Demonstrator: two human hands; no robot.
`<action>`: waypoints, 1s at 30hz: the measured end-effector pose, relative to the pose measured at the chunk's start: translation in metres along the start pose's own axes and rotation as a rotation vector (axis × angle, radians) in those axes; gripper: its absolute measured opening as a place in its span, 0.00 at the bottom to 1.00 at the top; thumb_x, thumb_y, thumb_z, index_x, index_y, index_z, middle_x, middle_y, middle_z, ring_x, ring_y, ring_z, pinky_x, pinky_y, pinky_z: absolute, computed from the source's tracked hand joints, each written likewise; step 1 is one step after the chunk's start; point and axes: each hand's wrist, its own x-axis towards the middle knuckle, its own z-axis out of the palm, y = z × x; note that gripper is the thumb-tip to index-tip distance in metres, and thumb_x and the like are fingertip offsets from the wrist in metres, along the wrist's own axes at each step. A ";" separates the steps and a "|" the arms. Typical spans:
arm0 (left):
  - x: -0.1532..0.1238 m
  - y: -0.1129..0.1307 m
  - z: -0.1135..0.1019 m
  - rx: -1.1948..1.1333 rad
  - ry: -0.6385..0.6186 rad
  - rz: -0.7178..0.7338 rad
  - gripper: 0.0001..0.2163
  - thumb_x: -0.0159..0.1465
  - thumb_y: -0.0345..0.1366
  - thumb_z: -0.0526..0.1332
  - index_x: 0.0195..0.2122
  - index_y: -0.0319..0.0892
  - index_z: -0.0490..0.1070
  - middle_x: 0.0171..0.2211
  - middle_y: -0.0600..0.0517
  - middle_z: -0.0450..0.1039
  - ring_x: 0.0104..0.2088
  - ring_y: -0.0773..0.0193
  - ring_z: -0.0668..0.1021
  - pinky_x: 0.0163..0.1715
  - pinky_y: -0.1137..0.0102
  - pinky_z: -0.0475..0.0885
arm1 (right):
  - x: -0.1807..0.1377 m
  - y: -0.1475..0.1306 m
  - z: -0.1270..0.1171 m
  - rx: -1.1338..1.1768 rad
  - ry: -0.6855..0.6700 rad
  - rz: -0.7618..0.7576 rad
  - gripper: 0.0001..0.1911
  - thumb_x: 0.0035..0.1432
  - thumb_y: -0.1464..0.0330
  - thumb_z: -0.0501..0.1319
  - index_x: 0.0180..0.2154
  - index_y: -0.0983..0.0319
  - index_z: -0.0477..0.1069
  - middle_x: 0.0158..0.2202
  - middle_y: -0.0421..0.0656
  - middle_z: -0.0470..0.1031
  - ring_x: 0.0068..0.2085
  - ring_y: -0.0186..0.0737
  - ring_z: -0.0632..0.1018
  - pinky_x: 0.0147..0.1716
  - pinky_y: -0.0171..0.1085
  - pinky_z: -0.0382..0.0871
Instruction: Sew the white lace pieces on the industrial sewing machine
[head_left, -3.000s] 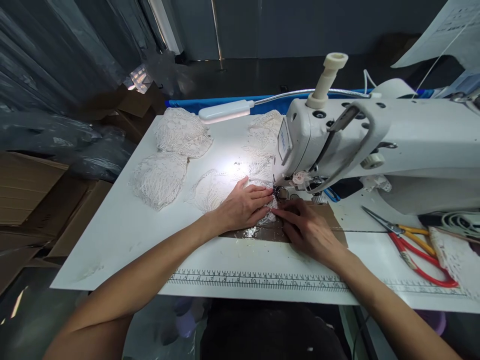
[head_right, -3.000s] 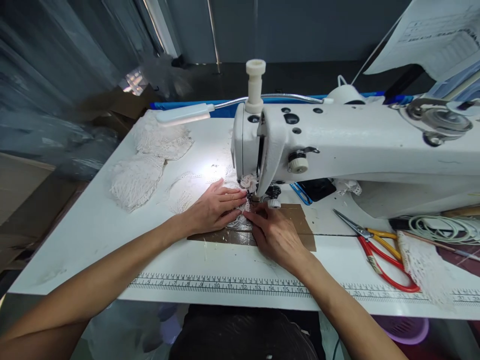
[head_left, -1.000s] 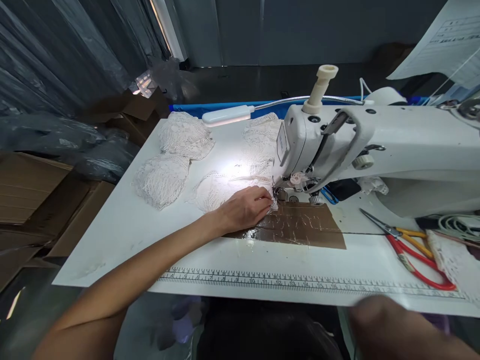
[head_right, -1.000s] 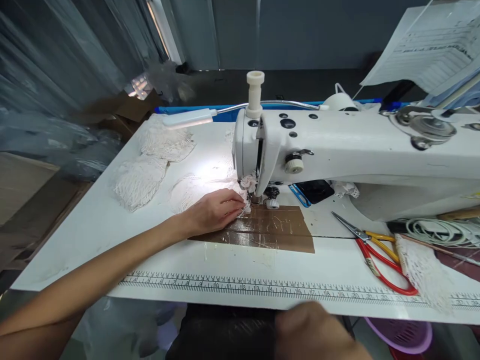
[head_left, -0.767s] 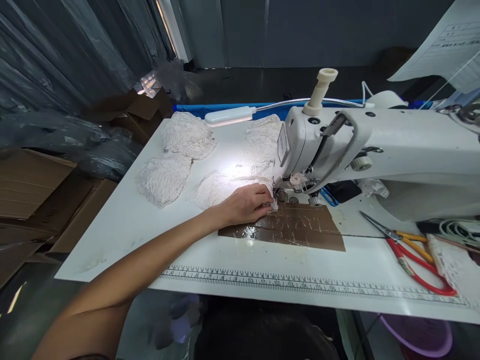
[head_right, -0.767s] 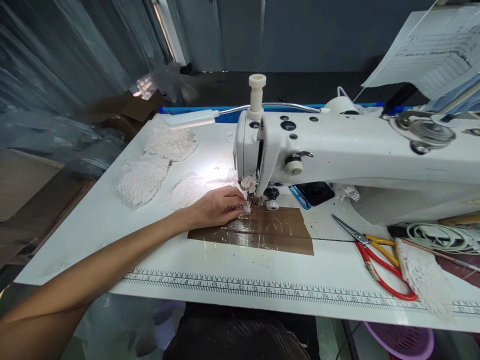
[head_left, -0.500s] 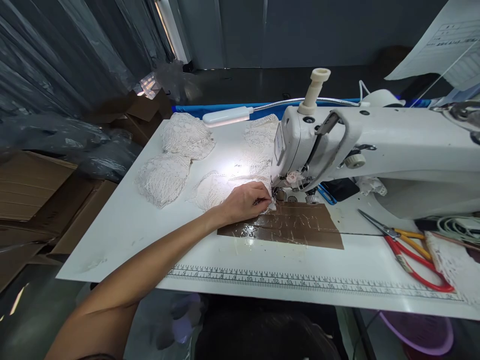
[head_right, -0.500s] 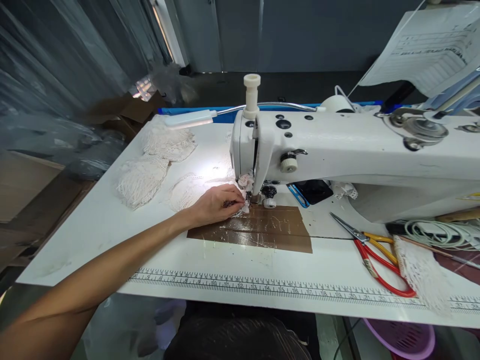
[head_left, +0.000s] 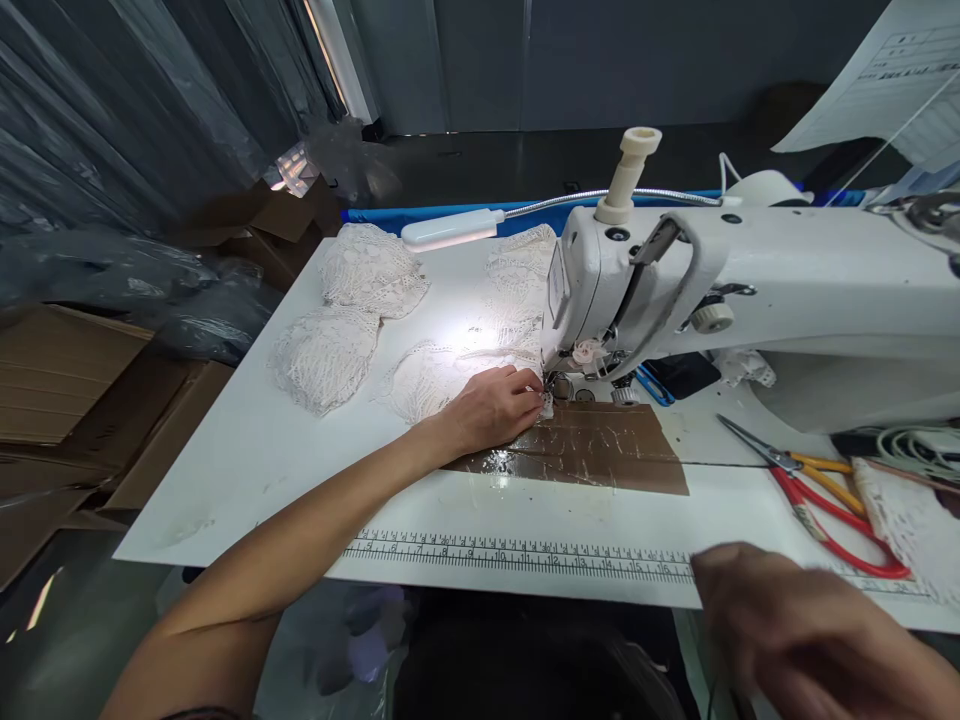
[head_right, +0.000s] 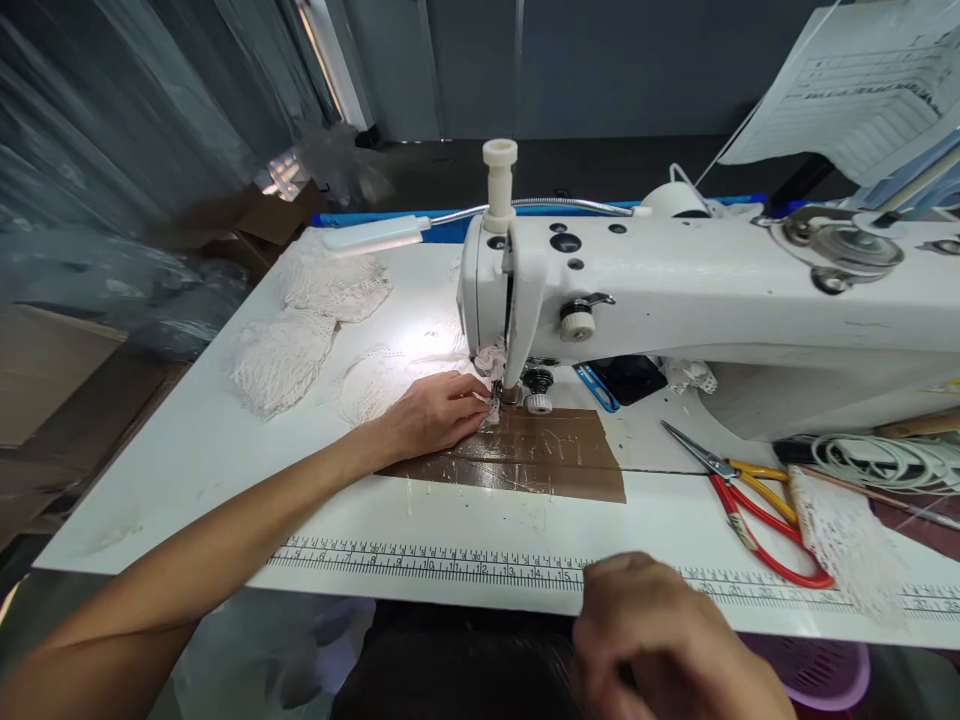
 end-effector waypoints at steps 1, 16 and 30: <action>0.000 0.000 0.000 0.039 -0.005 0.013 0.10 0.68 0.33 0.55 0.32 0.36 0.73 0.37 0.47 0.75 0.32 0.66 0.75 0.29 0.69 0.72 | 0.005 0.007 0.001 -0.011 0.042 0.031 0.03 0.62 0.64 0.57 0.36 0.54 0.69 0.21 0.38 0.70 0.22 0.38 0.73 0.19 0.35 0.69; -0.004 -0.002 -0.016 0.156 -0.116 0.169 0.10 0.68 0.31 0.52 0.35 0.37 0.72 0.39 0.44 0.73 0.34 0.63 0.72 0.35 0.66 0.68 | 0.091 0.102 -0.022 -0.788 0.015 0.004 0.15 0.62 0.65 0.52 0.46 0.62 0.71 0.41 0.50 0.74 0.40 0.47 0.75 0.37 0.42 0.69; -0.003 -0.014 -0.014 -0.383 -0.117 0.149 0.14 0.63 0.21 0.52 0.43 0.40 0.75 0.47 0.45 0.75 0.41 0.64 0.75 0.43 0.67 0.73 | 0.132 0.110 0.000 -1.248 -0.152 0.169 0.14 0.61 0.69 0.51 0.30 0.67 0.72 0.32 0.56 0.74 0.34 0.51 0.75 0.27 0.39 0.55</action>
